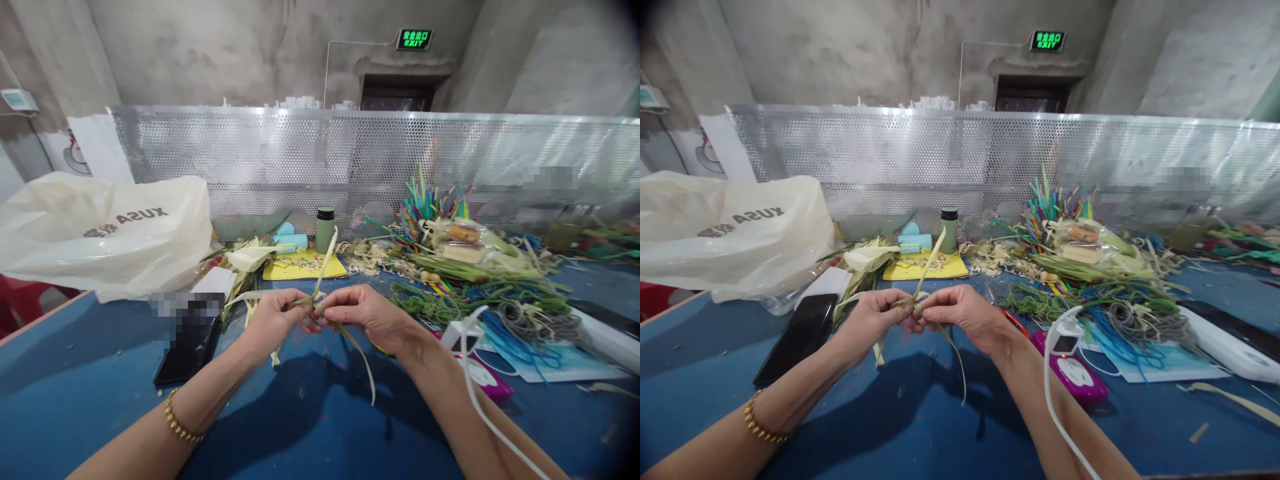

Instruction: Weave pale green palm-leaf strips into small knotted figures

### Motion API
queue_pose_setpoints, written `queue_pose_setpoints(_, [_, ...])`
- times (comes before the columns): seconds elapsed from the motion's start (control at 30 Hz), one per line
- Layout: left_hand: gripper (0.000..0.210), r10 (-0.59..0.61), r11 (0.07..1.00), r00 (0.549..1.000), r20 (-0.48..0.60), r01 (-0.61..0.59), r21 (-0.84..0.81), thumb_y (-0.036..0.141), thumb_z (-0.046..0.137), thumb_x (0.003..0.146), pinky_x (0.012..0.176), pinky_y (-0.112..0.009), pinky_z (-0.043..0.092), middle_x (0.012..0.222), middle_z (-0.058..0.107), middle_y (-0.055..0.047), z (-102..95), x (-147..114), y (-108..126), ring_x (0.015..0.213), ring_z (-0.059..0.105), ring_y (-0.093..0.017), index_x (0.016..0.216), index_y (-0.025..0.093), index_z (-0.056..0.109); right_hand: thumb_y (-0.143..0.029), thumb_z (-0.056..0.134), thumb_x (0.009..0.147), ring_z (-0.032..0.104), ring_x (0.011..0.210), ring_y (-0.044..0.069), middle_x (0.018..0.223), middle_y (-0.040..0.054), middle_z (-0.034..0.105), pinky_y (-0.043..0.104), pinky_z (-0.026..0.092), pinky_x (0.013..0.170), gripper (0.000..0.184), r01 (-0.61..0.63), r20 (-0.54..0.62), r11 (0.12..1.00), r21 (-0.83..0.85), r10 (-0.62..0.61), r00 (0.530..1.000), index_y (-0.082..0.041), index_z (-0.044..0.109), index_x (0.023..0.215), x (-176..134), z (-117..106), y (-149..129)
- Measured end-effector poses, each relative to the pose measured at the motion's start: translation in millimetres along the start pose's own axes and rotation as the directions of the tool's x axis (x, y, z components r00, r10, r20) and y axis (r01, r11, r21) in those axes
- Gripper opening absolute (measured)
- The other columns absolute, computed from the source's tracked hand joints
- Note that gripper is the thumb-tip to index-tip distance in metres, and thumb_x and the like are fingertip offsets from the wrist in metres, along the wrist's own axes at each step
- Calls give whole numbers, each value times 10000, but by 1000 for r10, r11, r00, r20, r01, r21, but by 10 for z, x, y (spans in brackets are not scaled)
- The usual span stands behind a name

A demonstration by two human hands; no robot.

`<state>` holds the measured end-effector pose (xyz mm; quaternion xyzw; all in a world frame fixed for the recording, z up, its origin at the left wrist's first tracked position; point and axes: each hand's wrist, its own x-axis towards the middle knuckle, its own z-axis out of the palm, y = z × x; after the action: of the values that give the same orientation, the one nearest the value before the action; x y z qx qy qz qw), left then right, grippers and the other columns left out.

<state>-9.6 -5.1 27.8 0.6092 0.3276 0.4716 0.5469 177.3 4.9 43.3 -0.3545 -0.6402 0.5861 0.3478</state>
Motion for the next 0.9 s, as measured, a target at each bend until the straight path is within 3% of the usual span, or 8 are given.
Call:
queue_pose_setpoints(0.23, [157, 16, 994, 999, -36, -19, -108, 268, 629, 763, 653, -283, 491, 713, 667, -61, -3, -31, -8, 639, 652, -172, 766, 112, 611, -263, 753, 657, 457, 557, 65, 655, -8, 606, 209, 325, 535, 182, 3, 21, 1000, -28, -2, 1000, -124, 661, 730, 7, 7, -6])
queue_pose_setpoints(0.4, [150, -15, 994, 1000, -5, 14, -104, 261, 625, 772, 637, -281, 481, 680, 656, -52, -15, -14, -82, 625, 647, -170, 769, 111, 614, -293, 767, 653, 499, 594, 88, 653, -7, 601, 224, 372, 580, 212, 46, -31, 997, 62, -44, 999, -135, 644, 723, 24, 75, 9])
queue_pose_setpoints(0.57, [148, -13, 986, 1000, -2, 13, -166, 254, 615, 784, 646, -276, 476, 672, 650, -54, -32, 4, -75, 610, 629, -152, 759, 109, 604, -252, 746, 676, 557, 640, 102, 741, 39, 650, 219, 388, 587, 228, 16, 41, 983, 181, -24, 999, -117, 673, 845, 17, 122, -3])
queue_pose_setpoints(0.9, [183, 6, 985, 1000, 13, -4, -173, 289, 611, 801, 597, -252, 458, 668, 619, -42, -43, -2, -73, 568, 609, -132, 782, 107, 594, -233, 695, 743, 454, 496, 48, 695, 16, 628, 191, 324, 474, 229, -8, 137, 957, 289, -33, 990, -130, 682, 946, 45, 129, 26])
